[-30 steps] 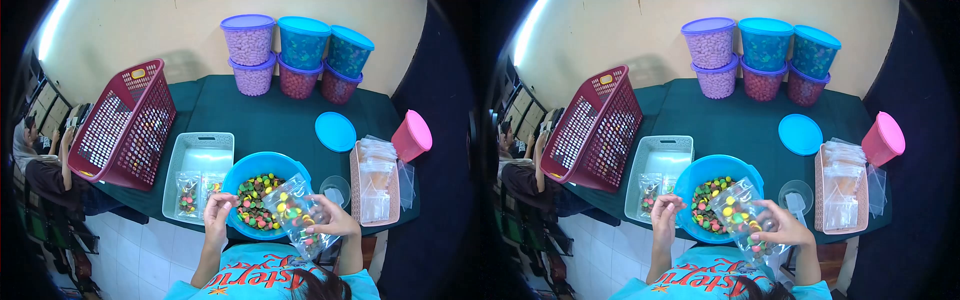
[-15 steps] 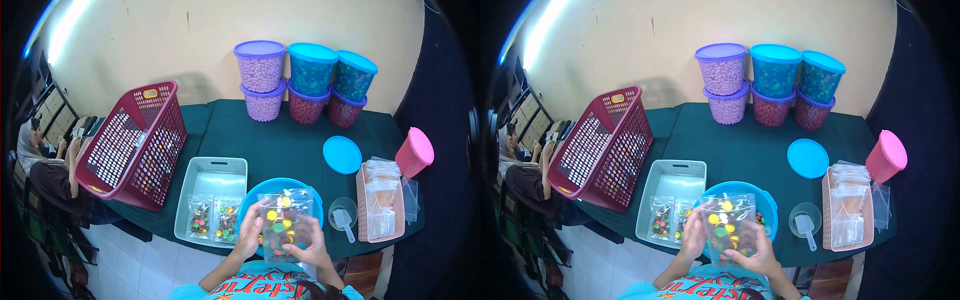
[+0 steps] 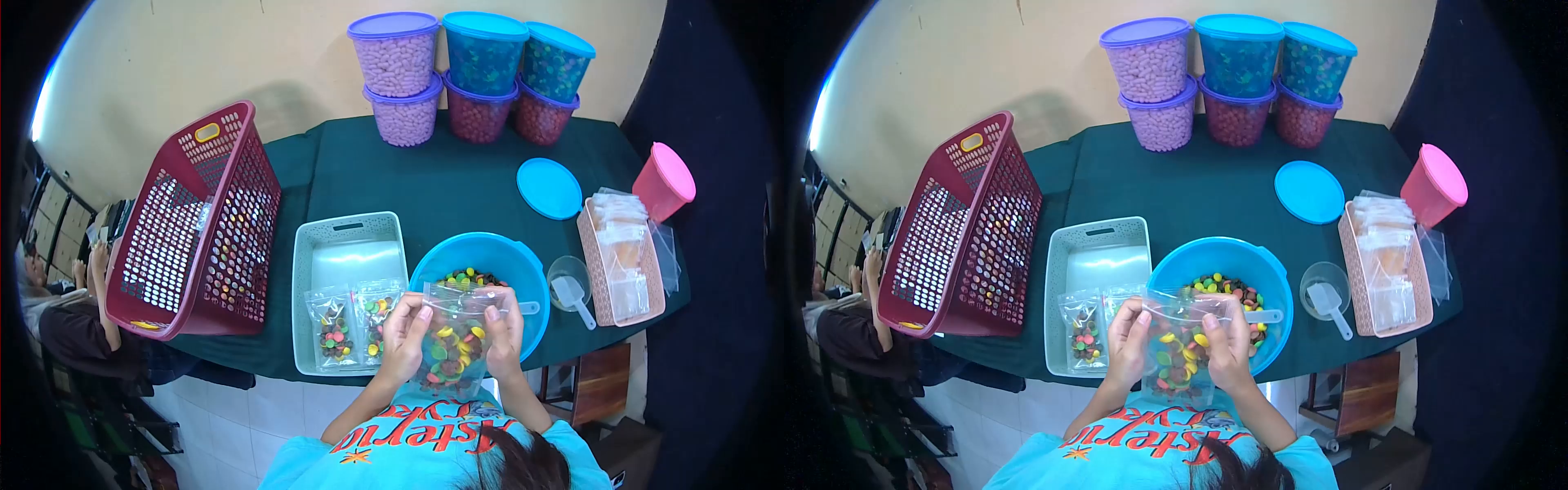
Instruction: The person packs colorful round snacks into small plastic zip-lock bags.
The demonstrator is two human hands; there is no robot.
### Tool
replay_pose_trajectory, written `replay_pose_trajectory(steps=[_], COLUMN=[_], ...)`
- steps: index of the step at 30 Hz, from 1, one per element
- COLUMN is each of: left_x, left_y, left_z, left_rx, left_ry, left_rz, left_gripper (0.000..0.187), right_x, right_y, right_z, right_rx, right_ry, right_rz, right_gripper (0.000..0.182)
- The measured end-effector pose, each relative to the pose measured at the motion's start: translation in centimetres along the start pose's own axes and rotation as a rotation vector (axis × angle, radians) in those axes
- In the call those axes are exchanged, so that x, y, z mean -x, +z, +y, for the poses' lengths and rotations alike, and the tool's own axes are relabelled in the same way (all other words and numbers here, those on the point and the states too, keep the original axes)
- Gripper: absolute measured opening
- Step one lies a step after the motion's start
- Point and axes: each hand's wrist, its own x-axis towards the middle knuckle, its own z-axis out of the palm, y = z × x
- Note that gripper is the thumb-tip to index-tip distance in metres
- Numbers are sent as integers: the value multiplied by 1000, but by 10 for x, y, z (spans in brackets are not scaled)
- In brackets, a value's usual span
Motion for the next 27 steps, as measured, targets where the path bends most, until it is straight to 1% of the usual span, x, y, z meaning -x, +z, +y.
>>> replay_pose_trajectory(steps=[1, 3, 5, 6, 7, 9, 10, 11, 13, 14, 17, 18, 19, 20, 22, 23, 25, 27], left_x=[-1, -2, -2, -2, -3, -6, -6, -6, -7, -7, -7, -7, -6, -5, -3, -1, 4, 7], left_y=[-5, -7, -7, -7, -7, -7, -4, -3, -3, -2, -1, -4, -6, -5, 0, 2, 7, 15], left_z=[-1, -1, 1, 0, 0, 0, 1, 0, -2, -2, -4, -8, -10, -8, -1, -2, -5, -2], left_rx=[-24, -2, 23, 13, 14, 2, -7, -5, -83, -81, -109, -30, 48, 45, 167, 164, 5, 4], left_ry=[5, 13, -11, -49, -59, -39, -31, -35, 51, 53, 104, 137, 170, 178, 105, 112, 135, 111], left_rz=[-18, -21, -50, -16, -23, 0, 36, 34, 28, 34, 60, 29, -3, 9, -48, -36, -33, -9], left_gripper=[20, 17, 17, 16, 16, 15, 15, 15, 14, 14, 13, 10, 7, 7, 8, 8, 12, 15], right_x=[1, 4, 6, 7, 8, 9, 9, 10, 13, 16, 14, 13, 11, 10, 9, 9, 8, 6], right_y=[1, 3, 0, -4, -5, -5, -9, -10, -11, -15, -15, -16, -17, -20, -27, -31, -42, -51], right_z=[3, 6, 5, 7, 4, -7, -7, -6, -1, 5, 0, -1, -2, -4, -8, -11, -21, -25], right_rx=[-71, -58, 108, 217, 219, 255, 303, 305, 257, 326, 365, 363, 271, 178, 148, 121, 113, 104], right_ry=[15, 34, -31, -81, -76, 52, 79, 82, 89, 102, 86, 85, 89, 93, 88, 85, 120, 153], right_rz=[4, 49, 9, -15, -4, -81, -104, -100, -66, -53, -70, -85, -116, -147, -188, -215, -282, -351], right_gripper=[27, 25, 25, 26, 26, 28, 27, 27, 24, 22, 24, 24, 24, 25, 25, 26, 26, 26])
